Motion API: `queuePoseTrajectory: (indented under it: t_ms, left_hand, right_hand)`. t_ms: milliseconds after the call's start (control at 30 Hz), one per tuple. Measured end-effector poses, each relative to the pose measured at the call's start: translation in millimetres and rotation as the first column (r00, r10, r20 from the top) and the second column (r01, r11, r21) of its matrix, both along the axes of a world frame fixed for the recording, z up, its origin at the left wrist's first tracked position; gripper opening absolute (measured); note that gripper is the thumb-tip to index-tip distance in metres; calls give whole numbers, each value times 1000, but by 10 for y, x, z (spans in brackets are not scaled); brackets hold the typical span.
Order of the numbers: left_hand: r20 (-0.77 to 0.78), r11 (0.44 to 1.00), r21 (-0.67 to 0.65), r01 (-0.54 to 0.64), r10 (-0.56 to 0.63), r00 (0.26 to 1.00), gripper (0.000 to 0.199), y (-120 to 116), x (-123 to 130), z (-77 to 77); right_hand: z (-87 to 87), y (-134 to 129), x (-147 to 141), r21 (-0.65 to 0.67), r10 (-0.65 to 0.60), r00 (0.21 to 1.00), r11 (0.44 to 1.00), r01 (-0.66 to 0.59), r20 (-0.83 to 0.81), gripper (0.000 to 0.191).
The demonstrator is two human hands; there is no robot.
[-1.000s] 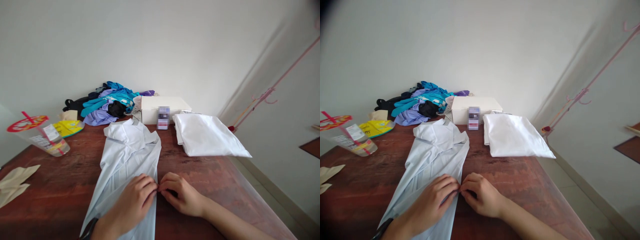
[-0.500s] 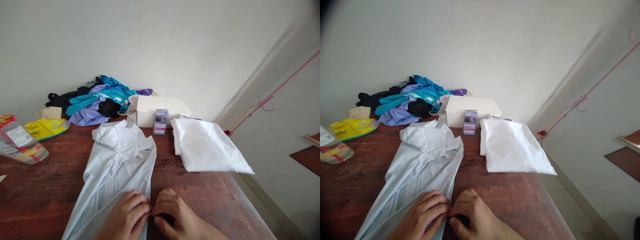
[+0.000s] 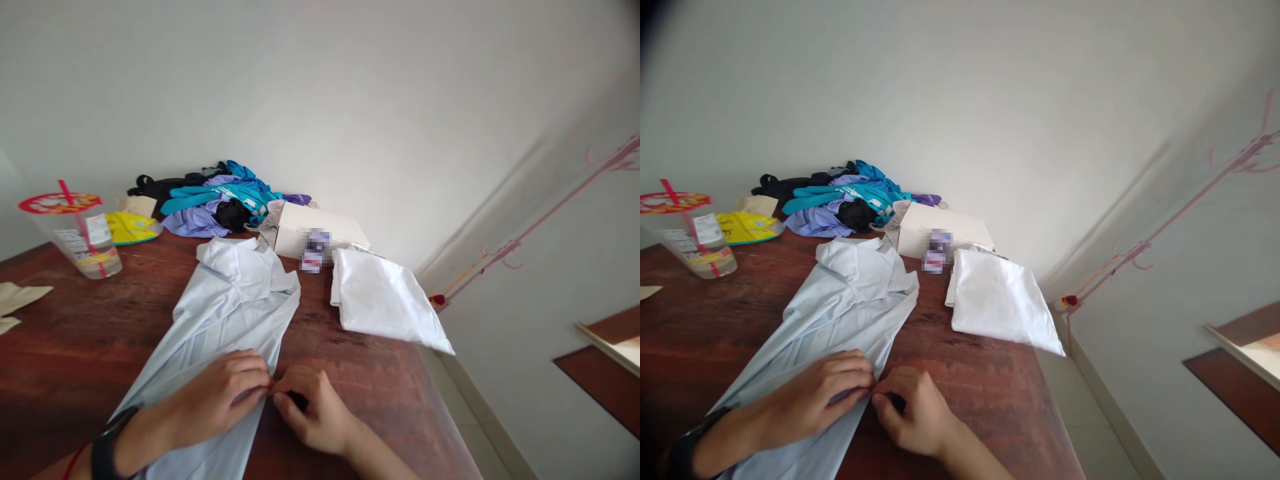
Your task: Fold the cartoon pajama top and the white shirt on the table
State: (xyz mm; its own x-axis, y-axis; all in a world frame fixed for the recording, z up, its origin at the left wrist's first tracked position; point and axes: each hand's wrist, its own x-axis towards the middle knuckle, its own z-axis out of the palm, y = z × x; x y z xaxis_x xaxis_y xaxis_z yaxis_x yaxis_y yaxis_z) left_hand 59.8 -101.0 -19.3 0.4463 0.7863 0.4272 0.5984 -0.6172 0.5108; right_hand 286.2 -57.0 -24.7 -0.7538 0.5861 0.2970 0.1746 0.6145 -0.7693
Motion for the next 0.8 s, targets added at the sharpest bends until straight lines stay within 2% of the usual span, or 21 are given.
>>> queuePoseTrajectory:
  t_ms: [100,167,300,433,500,567,700,800]
  left_hand:
    - [49,992,-126,32,-26,998,20,15,-56,46]
    - [87,986,-165,7,7,996,20,33,-98,73]
    - [100,994,-99,-53,62,993,18,76,-169,70]
    - [92,997,-36,-75,78,993,18,122,-218,26]
    - [84,996,-24,-83,85,993,17,139,-235,18]
    - [86,996,-7,-88,88,992,16,149,-243,22]
    - [86,998,28,-59,56,995,14,146,-234,31]
    - [77,998,49,-47,43,996,14,142,-226,12]
  right_hand:
    - [-28,-40,-30,-61,-50,999,997,49,-14,25]
    - [-55,-65,-57,-105,-92,996,990,90,-17,29]
    - [-167,-99,-88,-178,-119,992,978,111,-33,41]
    - [-347,-121,-61,-132,-225,974,967,220,-29,48]
    - [-385,-124,-51,-130,-225,974,967,220,-25,51]
    - [-355,-115,-58,-154,-181,983,972,176,-24,50]
    - [-180,-58,-80,-193,-84,996,978,79,-17,43]
    - [-83,-20,-54,-176,-77,997,981,77,11,37]
